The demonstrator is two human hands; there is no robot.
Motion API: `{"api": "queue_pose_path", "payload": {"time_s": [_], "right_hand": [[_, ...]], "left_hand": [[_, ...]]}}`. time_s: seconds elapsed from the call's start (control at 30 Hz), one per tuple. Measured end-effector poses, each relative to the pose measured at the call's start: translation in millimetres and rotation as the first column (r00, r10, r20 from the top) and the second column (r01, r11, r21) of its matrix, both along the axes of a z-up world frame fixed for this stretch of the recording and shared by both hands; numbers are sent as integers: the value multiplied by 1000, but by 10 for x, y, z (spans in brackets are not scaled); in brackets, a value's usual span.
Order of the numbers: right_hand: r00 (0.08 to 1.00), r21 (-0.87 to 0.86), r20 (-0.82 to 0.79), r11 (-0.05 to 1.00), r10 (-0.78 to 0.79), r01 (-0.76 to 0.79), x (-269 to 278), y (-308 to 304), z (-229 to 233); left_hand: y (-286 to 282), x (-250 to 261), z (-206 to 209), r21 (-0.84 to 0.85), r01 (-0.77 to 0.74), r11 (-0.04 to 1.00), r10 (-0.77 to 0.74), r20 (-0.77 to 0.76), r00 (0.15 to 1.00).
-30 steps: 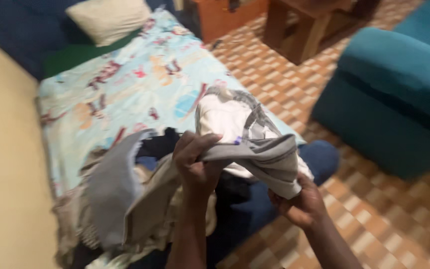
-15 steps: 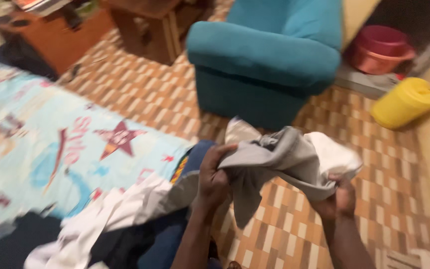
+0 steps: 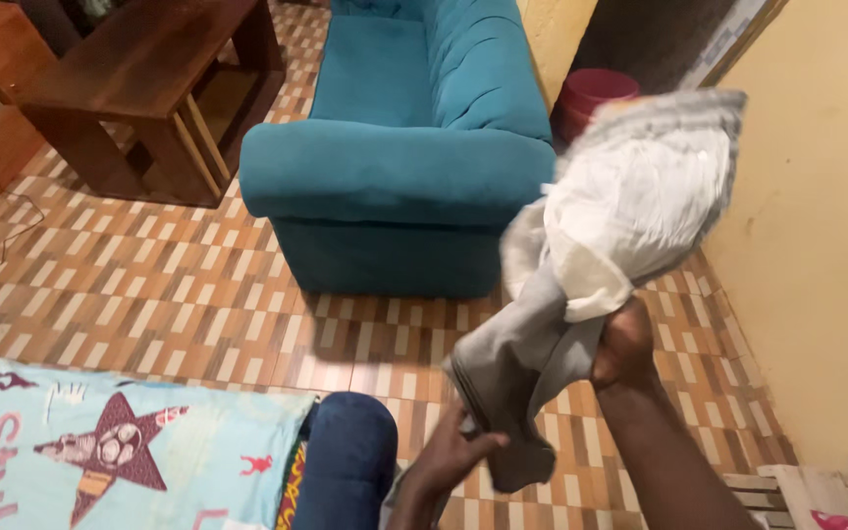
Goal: The person picks up a pair of pants from a bed, smooths them out, and folds them several times before placing them into an open suitcase. The person then repeats the process with a second pair of pants, smoothing and folding them by hand on the bed.
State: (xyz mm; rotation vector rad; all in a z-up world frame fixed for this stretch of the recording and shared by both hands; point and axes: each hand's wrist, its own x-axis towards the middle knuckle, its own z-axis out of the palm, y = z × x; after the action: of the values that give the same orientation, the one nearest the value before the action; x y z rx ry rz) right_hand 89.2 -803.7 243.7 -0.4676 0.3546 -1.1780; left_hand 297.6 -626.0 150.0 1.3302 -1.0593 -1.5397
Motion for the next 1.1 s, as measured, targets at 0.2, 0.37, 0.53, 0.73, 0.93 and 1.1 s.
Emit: {"api": "queue_pose_path", "payload": {"time_s": [0.2,0.37,0.53,0.73,0.93,1.1], "right_hand": [[994,15,-109,1000,-5,7,357,-562,24],[976,21,-199,996,91,-88,597,-950,-87],[955,-67,-239,978,175,-196,1028,-1680,68],[814,-304,-336,763,474,-570,1411,-2883,58],[409,-154,-889,708,205,-689,2307,-3487,-266],[719,-316,-679,823,151,-472,3504,-3396,-199]], "left_hand": [[-448,1219,-363,42,-557,829,542,-305,783],[-960,1922,-533,328,-719,613,752,-521,403],[-1448,2064,-391,128,-722,680,582,-692,427],[-2109,2663,820,-487,-825,286,739,-436,513],[-2236,2935,1689,-667,-708,231,889,-150,432],[-1946,3089,2154,-786,-603,138,978,12,208]]}}
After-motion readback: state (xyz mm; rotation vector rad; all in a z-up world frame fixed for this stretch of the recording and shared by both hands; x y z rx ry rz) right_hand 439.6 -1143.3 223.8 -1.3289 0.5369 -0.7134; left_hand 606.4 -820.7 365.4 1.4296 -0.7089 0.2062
